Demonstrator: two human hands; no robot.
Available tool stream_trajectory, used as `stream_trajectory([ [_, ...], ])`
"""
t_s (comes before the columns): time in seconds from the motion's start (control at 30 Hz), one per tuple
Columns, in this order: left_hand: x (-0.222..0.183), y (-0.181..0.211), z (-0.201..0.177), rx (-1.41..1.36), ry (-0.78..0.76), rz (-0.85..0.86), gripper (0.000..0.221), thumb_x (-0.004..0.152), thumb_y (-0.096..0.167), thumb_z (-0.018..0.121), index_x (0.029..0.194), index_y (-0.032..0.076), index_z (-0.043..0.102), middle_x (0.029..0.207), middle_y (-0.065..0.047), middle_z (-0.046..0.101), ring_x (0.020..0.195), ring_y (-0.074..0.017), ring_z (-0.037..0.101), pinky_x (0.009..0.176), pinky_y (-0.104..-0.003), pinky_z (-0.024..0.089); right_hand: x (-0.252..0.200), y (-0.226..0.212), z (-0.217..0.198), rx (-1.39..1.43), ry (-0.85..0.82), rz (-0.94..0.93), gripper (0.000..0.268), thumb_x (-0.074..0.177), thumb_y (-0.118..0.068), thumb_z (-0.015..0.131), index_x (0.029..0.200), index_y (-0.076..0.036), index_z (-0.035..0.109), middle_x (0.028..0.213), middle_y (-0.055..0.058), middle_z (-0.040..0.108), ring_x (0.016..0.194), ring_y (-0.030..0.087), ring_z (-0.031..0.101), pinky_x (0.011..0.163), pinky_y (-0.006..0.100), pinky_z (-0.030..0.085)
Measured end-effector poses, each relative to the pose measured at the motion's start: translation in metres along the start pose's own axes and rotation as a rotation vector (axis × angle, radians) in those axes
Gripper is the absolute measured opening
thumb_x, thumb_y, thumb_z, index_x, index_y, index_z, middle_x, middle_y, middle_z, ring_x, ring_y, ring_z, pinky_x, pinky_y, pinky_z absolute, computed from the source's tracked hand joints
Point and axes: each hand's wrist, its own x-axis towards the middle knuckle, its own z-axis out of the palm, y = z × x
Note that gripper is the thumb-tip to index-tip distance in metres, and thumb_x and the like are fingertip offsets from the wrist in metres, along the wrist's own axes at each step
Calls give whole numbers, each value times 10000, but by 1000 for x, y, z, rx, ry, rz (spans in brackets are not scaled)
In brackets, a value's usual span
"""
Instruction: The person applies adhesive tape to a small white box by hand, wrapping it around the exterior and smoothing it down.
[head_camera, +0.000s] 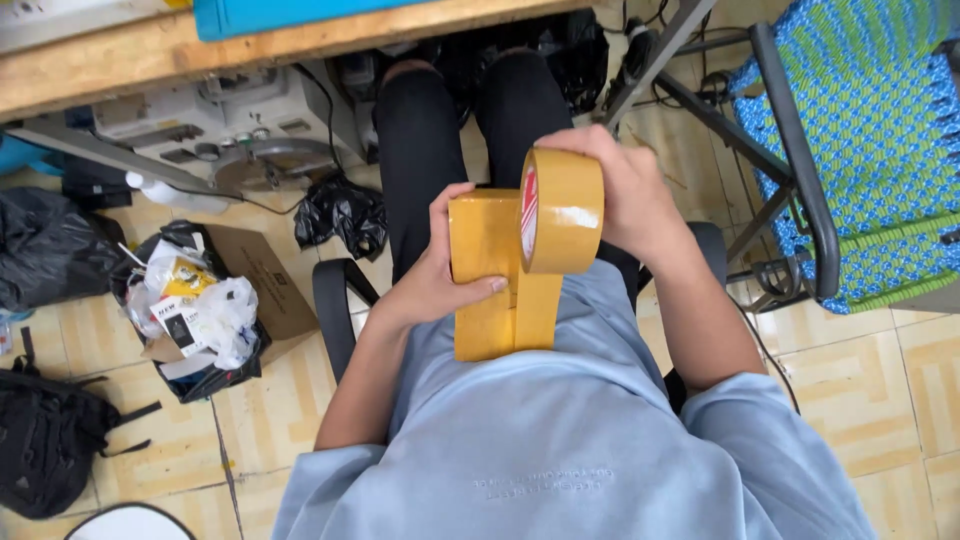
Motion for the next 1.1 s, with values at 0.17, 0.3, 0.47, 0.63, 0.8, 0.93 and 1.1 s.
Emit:
stream_trajectory([
  [0.17,-2,-2,1,-31,-4,7,1128,887,38,883,1688,232,114,1517,-125,447,1282,-234,496,1086,-452,542,12,12,3,-34,54,-96,360,1088,-144,762,1408,-14,660,1133,150,814,915,364,808,866,459,654],
  [0.3,-2,-1,0,-17,1,-9,1134,888,47,883,1696,223,107,1514,-139,461,1298,-248,512,1117,-482,530,29,-3,2,13,98,-175,232,1162,-49,607,1369,38,664,1085,204,783,848,402,781,793,473,650],
  [0.47,-2,13,5,-15,-25,-15,996,971,180,824,1635,236,85,1513,-102,351,1307,-204,547,1072,-379,595,27,3,-9,-130,-29,-159,333,1129,90,713,1428,36,576,1284,238,742,1086,342,758,868,382,609],
  [0.63,-3,16,6,13,-14,-25,1003,970,177,822,1640,222,77,1534,-100,342,1338,-213,540,1109,-394,590,30,-1,-12,-147,-4,-141,271,1137,122,637,1394,43,611,1242,221,746,1033,333,750,829,369,574],
  [0.8,-4,17,6,35,0,-32,1006,961,171,826,1636,216,81,1526,-103,349,1329,-214,542,1112,-388,583,33,3,-12,-141,-3,-141,293,1133,122,635,1410,29,611,1256,216,742,1055,339,743,861,381,576],
  [0.93,-3,18,6,35,-16,1,993,971,170,821,1630,224,80,1546,-108,325,1373,-225,511,1132,-399,571,36,9,-13,-159,8,-160,290,1141,101,652,1415,16,606,1271,202,747,1068,326,755,858,376,594],
  [1.1,-3,17,7,15,-27,-19,1000,968,179,822,1630,226,73,1527,-119,346,1354,-234,529,1107,-411,594,38,16,-14,-136,4,-171,311,1135,141,646,1423,35,594,1276,238,739,1094,357,759,878,392,620],
])
